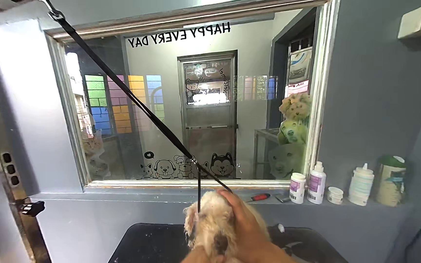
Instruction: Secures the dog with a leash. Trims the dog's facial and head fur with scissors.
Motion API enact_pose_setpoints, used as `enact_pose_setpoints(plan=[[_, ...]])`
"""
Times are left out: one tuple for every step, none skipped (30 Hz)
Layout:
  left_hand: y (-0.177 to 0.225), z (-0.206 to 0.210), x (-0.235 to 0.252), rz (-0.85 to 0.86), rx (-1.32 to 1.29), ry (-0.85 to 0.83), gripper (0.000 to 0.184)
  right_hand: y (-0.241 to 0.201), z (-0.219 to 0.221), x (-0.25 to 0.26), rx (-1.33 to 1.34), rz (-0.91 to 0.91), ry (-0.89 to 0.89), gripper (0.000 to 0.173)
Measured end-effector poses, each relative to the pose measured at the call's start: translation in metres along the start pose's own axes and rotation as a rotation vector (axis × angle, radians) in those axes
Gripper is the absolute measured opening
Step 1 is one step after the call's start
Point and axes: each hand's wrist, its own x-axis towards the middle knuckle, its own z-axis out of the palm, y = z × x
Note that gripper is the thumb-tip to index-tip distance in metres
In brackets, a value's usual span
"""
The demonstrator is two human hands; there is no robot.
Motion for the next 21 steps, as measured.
enact_pose_setpoints(plan=[[-0.001,-0.003,0.004,0.003,-0.037,0.025,0.03,0.001,-0.002,0.001,-0.003,0.044,-0.033,0.098],[-0.001,-0.007,0.009,0.01,-0.074,0.05,0.029,0.002,-0.003,0.001,-0.02,0.093,-0.076,0.101],[-0.001,-0.012,0.013,0.012,-0.117,0.063,0.026,0.003,-0.005,0.002,-0.048,0.137,-0.124,0.102],[-0.001,-0.015,0.018,0.014,-0.156,0.069,0.025,0.004,-0.008,0.003,-0.089,0.175,-0.188,0.099],[-0.002,-0.018,0.023,0.019,-0.185,0.076,0.026,0.005,-0.01,0.006,-0.127,0.203,-0.259,0.096],[-0.003,-0.021,0.028,0.025,-0.2,0.091,0.027,0.007,-0.013,0.011,-0.151,0.215,-0.325,0.093],[-0.004,-0.022,0.033,0.037,-0.218,0.109,0.029,0.009,-0.016,0.017,-0.163,0.223,-0.399,0.092],[-0.005,-0.023,0.037,0.052,-0.24,0.124,0.03,0.013,-0.019,0.024,-0.147,0.233,-0.477,0.088],[-0.005,-0.025,0.039,0.069,-0.257,0.13,0.031,0.018,-0.02,0.031,-0.101,0.245,-0.55,0.083],[-0.005,-0.026,0.039,0.088,-0.267,0.134,0.032,0.026,-0.021,0.038,-0.03,0.261,-0.614,0.08],[-0.004,-0.027,0.036,0.102,-0.276,0.135,0.032,0.035,-0.022,0.045,0.062,0.281,-0.675,0.08],[-0.002,-0.027,0.031,0.112,-0.291,0.136,0.031,0.042,-0.022,0.051,0.18,0.299,-0.725,0.08],[-0.001,-0.027,0.023,0.111,-0.304,0.133,0.029,0.048,-0.021,0.056,0.286,0.303,-0.768,0.081],[-0.001,-0.028,0.015,0.104,-0.306,0.13,0.027,0.052,-0.021,0.061,0.357,0.293,-0.816,0.081],[-0.002,-0.027,0.006,0.095,-0.306,0.137,0.026,0.056,-0.021,0.067,0.396,0.285,-0.867,0.08],[-0.005,-0.026,-0.002,0.084,-0.318,0.149,0.025,0.059,-0.021,0.074,0.406,0.289,-0.918,0.079],[-0.009,-0.024,-0.011,0.073,-0.336,0.159,0.025,0.061,-0.022,0.079,0.394,0.294,-0.937,0.076],[-0.012,-0.021,-0.02,0.061,-0.351,0.162,0.024,0.061,-0.024,0.081,0.395,0.292,-0.934,0.071],[-0.014,-0.018,-0.029,0.051,-0.361,0.157,0.023,0.062,-0.026,0.082,0.413,0.276,-0.919,0.064],[-0.016,-0.015,-0.038,0.047,-0.351,0.144,0.022,0.062,-0.029,0.081,0.441,0.254,-0.891,0.054],[-0.017,-0.012,-0.046,0.053,-0.335,0.127,0.022,0.06,-0.033,0.079,0.463,0.243,-0.851,0.043]])
